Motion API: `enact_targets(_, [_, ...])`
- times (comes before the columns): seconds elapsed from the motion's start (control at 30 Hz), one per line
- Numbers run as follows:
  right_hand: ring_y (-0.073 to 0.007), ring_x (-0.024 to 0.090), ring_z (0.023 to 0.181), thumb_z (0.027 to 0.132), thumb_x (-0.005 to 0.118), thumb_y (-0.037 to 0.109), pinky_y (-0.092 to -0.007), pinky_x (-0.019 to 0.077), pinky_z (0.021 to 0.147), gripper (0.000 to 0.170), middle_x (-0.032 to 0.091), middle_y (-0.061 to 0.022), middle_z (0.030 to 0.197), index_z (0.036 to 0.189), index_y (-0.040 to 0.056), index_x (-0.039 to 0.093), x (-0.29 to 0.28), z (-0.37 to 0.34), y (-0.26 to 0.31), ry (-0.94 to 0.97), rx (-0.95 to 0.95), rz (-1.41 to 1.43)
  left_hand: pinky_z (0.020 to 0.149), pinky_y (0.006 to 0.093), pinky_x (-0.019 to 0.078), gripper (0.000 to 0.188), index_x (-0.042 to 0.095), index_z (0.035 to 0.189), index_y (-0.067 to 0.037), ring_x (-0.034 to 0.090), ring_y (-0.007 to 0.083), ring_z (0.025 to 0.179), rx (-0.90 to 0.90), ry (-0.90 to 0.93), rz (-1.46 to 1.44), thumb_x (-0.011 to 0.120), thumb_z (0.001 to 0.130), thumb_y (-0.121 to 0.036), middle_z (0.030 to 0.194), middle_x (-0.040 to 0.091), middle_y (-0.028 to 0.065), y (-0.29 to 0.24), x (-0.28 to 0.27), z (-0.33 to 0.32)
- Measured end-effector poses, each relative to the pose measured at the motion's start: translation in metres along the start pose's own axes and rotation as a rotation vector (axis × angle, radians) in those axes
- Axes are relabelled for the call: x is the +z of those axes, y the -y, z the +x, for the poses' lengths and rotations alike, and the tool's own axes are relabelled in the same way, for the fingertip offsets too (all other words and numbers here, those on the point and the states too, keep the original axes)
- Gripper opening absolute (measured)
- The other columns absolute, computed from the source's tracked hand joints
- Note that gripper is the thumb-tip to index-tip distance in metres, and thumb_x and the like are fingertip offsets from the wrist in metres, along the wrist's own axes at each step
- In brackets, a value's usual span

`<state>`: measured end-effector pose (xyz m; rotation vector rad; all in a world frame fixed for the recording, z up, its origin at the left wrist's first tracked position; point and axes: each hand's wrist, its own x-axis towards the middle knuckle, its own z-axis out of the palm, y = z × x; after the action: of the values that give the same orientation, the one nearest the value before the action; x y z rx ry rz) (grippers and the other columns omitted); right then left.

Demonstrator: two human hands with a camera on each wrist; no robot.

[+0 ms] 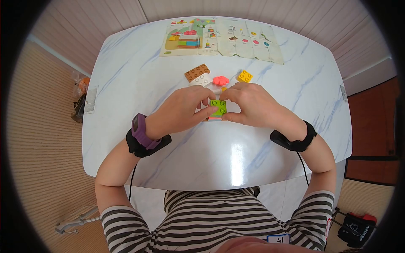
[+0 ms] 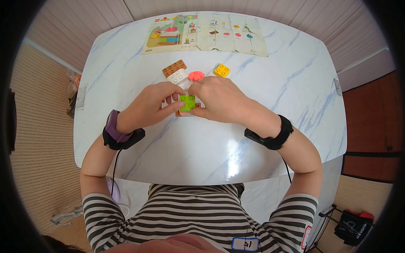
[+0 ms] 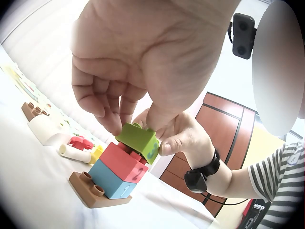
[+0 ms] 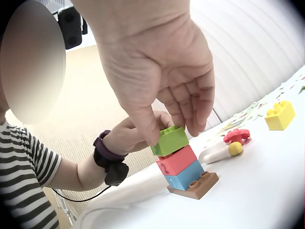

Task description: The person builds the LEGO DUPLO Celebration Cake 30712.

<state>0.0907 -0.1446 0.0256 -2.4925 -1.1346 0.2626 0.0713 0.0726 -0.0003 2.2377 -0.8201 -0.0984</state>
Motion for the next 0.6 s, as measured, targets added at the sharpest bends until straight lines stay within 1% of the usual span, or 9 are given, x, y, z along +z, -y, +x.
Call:
enact_targets(0.23, [-0.0300,0.060,0.088,0.070,0.076,0.023,-0.0394,0.0485,0.075,0.036,0.065,-0.0116,0.089,0.097,0.0032,0.064,0.0003,0.0000,0.0012,0.007,0.011,-0.005,0.058,0.0282,0.0456,0.020,0.061,0.097,-0.002,0.056,0.0173,0.064,-0.030,0.008,-0.031,0.065,0.084,-0.016,0.076,0.060,0.0075,-0.0031,-0.0009,-0.0010])
enact_targets(0.43, [-0.0302,0.060,0.088,0.070,0.076,0.022,-0.0393,0.0487,0.075,0.036,0.065,-0.0116,0.090,0.097,0.0035,0.063,0.0001,0.0000,0.0031,0.012,0.005,-0.032,0.057,0.0283,0.0452,0.020,0.060,0.098,-0.002,0.056,0.0171,0.064,0.001,0.004,-0.007,0.065,0.083,-0.016,0.076,0.060,0.0071,-0.0001,0.0008,-0.0023])
enact_targets(0.6, [-0.0300,0.061,0.088,0.069,0.076,0.021,-0.0392,0.0490,0.074,0.035,0.065,-0.0114,0.089,0.096,0.0036,0.063,-0.0004,0.0006,0.0057,0.022,0.008,-0.058,0.058,0.0284,0.0450,0.020,0.060,0.098,-0.002,0.056,0.0172,0.064,-0.013,0.005,-0.011,0.065,0.083,-0.016,0.076,0.060,0.0071,-0.0008,0.0009,-0.0028])
